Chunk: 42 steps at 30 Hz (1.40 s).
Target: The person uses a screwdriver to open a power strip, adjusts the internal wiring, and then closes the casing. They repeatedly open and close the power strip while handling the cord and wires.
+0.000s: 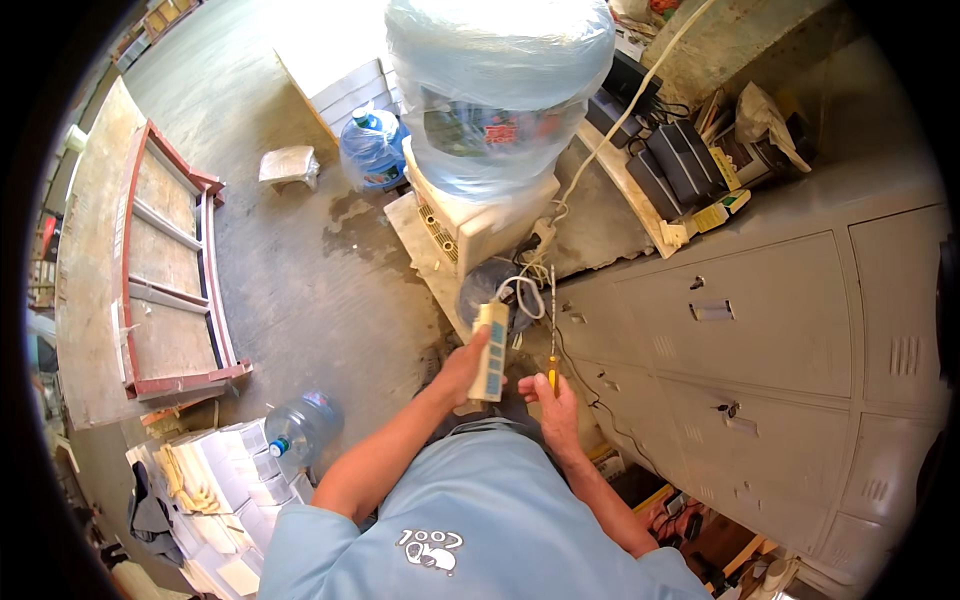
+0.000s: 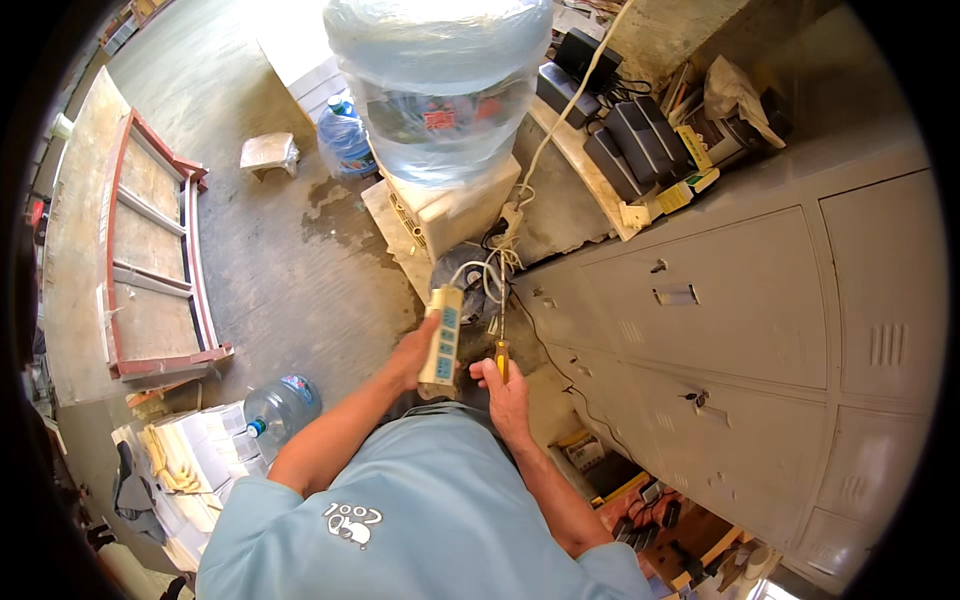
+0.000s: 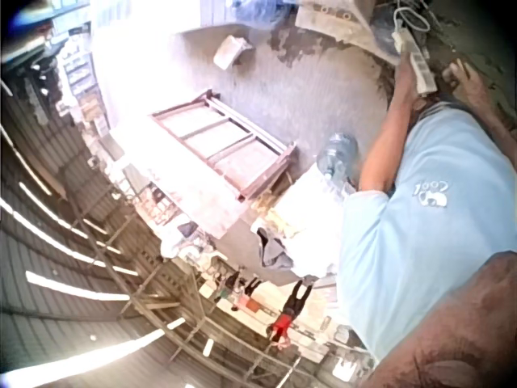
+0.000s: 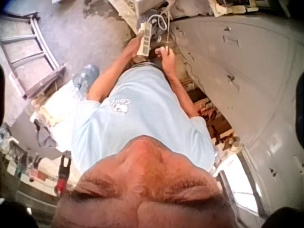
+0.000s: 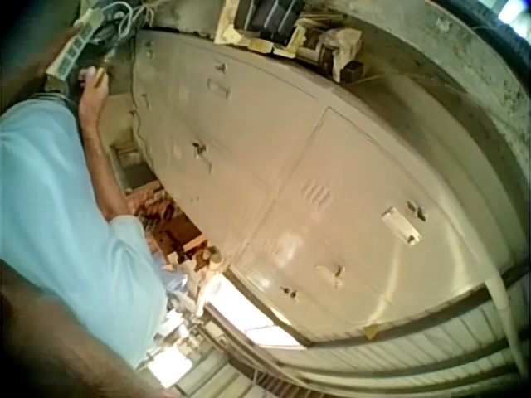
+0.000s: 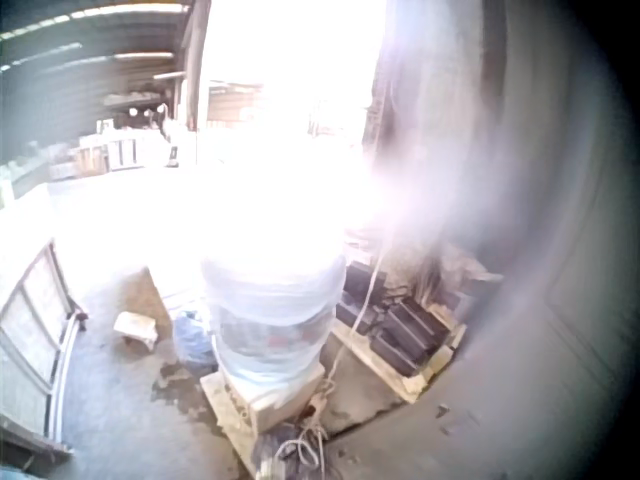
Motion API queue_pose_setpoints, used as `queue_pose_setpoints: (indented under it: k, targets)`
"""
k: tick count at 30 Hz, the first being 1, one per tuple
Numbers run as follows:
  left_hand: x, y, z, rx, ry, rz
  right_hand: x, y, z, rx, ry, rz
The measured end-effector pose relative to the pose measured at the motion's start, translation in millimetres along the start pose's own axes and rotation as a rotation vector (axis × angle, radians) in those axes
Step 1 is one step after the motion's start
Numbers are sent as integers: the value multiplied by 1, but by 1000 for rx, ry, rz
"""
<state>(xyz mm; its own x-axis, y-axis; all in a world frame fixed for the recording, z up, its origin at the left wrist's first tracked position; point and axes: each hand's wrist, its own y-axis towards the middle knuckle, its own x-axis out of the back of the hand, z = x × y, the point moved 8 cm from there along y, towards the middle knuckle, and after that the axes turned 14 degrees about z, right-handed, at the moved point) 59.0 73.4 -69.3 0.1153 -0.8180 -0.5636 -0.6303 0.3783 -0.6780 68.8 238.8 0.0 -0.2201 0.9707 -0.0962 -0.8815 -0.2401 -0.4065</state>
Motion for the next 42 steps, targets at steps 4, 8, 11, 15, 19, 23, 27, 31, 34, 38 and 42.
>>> queue_pose_setpoints:
  k: [4, 8, 11, 15, 19, 23, 27, 31, 34, 38, 42]
  targets:
    - [68, -3, 17, -113, -341, 92, 21, 0, -11, -31, 7, -40]
    - [125, -26, 16, -149, -369, 21, 42, -3, -7, -22, 83, -153]
    - [128, -51, 4, -108, -273, -51, 53, -3, 3, 47, 75, -205]
    - [127, -58, 10, 53, -47, 37, 52, -1, 19, 88, -48, -234]
    - [101, -63, 6, 183, 110, 163, 53, -3, 8, 46, -56, -246]
    - [80, -64, -6, 218, 195, 243, 53, -11, -21, -13, 150, -295]
    - [54, -65, -24, 238, 323, 356, 55, -27, -46, -46, 298, -366]
    - [2, -64, -37, 284, 480, 596, 60, -45, -70, -51, 340, -454]
    - [-38, -54, -29, 310, 465, 777, 59, -58, -81, -57, 367, -530]
    - [-61, -28, -26, 341, 401, 664, 56, -73, -95, -31, 419, -616]
    - [-61, -11, -11, 391, 298, 561, 49, -82, -102, -22, 435, -660]
